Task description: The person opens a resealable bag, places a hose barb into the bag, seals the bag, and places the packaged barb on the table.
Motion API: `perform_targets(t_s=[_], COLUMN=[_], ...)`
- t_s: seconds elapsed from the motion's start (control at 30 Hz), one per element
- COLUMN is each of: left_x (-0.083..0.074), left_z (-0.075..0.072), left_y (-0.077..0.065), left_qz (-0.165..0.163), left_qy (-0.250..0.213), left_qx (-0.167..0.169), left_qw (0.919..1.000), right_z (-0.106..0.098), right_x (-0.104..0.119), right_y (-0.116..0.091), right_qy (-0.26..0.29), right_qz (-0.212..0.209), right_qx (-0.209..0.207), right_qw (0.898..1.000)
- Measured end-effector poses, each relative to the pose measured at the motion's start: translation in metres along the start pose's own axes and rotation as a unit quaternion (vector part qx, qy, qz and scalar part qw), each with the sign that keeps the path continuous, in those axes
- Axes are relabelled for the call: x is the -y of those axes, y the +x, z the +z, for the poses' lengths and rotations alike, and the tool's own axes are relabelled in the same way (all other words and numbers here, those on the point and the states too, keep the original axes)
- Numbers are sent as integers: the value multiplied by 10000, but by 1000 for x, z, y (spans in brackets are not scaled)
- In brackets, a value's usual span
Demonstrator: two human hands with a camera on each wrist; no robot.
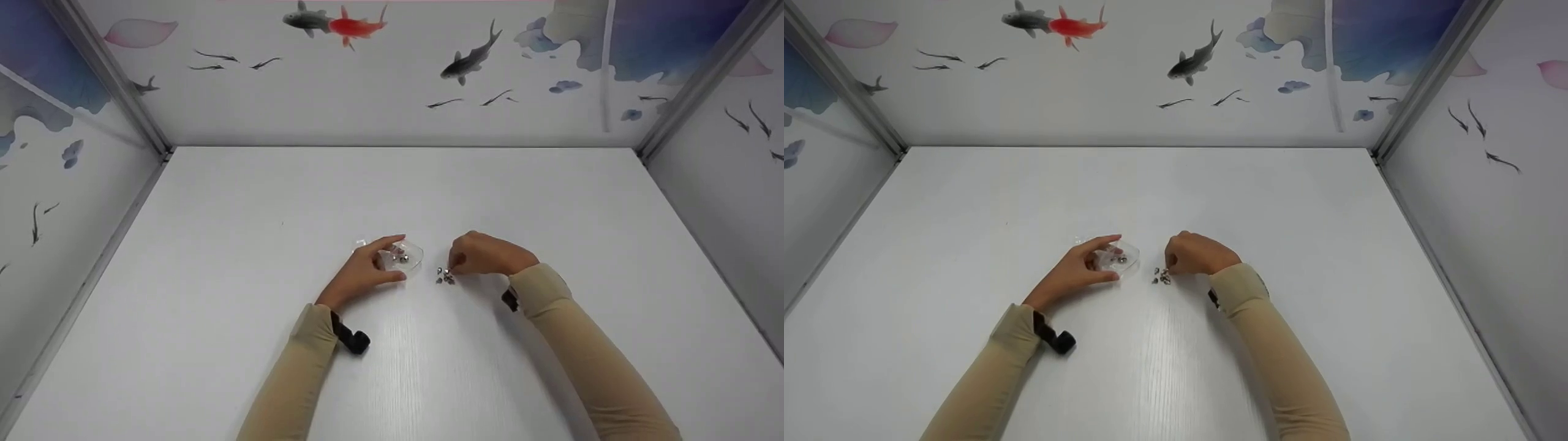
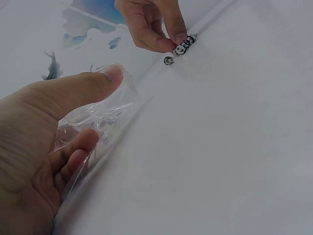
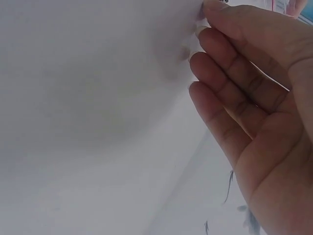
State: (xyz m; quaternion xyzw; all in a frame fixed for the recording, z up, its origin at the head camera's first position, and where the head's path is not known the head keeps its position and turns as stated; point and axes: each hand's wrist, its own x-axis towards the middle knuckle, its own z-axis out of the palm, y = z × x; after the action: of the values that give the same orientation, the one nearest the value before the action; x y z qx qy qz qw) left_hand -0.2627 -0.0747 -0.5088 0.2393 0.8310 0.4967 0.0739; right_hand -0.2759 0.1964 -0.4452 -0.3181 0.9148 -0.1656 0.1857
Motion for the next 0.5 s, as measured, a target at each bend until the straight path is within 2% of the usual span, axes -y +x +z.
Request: perform_targets(t_s=[0.17, 0.5], left_x=[1, 3], left_z=[1, 1], left_y=[0, 1], left_qz=[-14, 34], left_qy=[-14, -75], left_qx=[-10, -9], left_qw=[10000, 10000], right_z=[-2, -8], right_x=[2, 4], right_y=[0, 2], right_qy=[-48, -136], right_qz=[100, -24], right_qx=[53, 11], right_qw=[9999, 9999])
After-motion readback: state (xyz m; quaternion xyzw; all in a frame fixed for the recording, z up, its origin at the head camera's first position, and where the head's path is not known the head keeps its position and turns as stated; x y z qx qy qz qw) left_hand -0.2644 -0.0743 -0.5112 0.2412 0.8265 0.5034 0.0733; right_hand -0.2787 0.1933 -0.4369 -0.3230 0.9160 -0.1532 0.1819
